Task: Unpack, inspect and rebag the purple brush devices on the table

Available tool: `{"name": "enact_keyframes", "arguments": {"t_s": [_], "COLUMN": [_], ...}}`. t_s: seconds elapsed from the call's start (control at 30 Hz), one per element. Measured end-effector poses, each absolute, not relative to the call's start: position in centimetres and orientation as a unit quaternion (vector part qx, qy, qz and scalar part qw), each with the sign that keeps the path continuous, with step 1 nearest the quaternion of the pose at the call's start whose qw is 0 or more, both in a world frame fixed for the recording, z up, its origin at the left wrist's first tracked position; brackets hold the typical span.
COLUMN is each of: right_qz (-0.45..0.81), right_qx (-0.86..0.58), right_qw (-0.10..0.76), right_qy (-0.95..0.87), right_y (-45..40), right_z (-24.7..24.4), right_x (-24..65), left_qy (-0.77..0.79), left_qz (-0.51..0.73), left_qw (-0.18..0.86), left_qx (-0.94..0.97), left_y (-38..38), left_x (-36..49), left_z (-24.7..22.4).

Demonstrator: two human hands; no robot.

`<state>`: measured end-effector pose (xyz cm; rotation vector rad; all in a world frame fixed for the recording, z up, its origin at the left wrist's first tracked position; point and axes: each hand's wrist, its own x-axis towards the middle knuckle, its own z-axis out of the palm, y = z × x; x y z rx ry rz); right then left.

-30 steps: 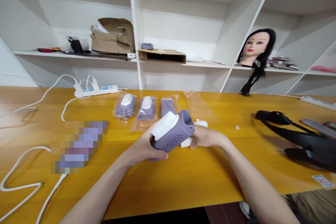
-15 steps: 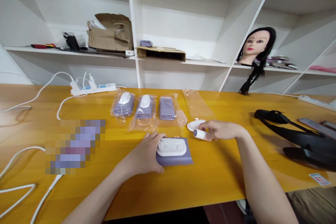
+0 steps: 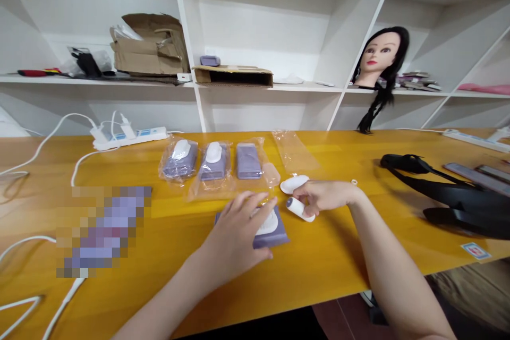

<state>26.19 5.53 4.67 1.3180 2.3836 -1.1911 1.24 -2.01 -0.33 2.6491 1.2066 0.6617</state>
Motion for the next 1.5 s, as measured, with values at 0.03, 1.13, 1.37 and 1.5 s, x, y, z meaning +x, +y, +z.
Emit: {"name": "enact_keyframes", "arguments": {"t_s": [0.03, 1.13, 1.37, 1.5], "right_qz": [-0.4, -0.485, -0.47, -0.472], "right_qx": [0.438, 0.387, 0.409, 0.411], "right_qw": [0.087, -0.364, -0.367, -0.363], "right_qy": [0.8, 0.695, 0.691, 0.69], "right_y": [5.6, 1.6, 1.6, 1.5], "right_z": [4.6, 4.8, 4.6, 4.5], "right_x": [26.1, 19.9, 19.6, 19.3], "left_qy": [0.407, 0.535, 0.516, 0.507], "left_qz": [0.207, 0.358, 0.39, 0.387], "left_qw": [0.067, 0.066, 0.05, 0.047], "left_qx": [0.887, 0.762, 0.761, 0.769], "left_y": [-2.0, -1.9, -1.8, -1.8], "left_x": [1.7, 0.0, -0.1, 0.0], "left_z": [-0.5, 0.9, 0.6, 0.3]}}
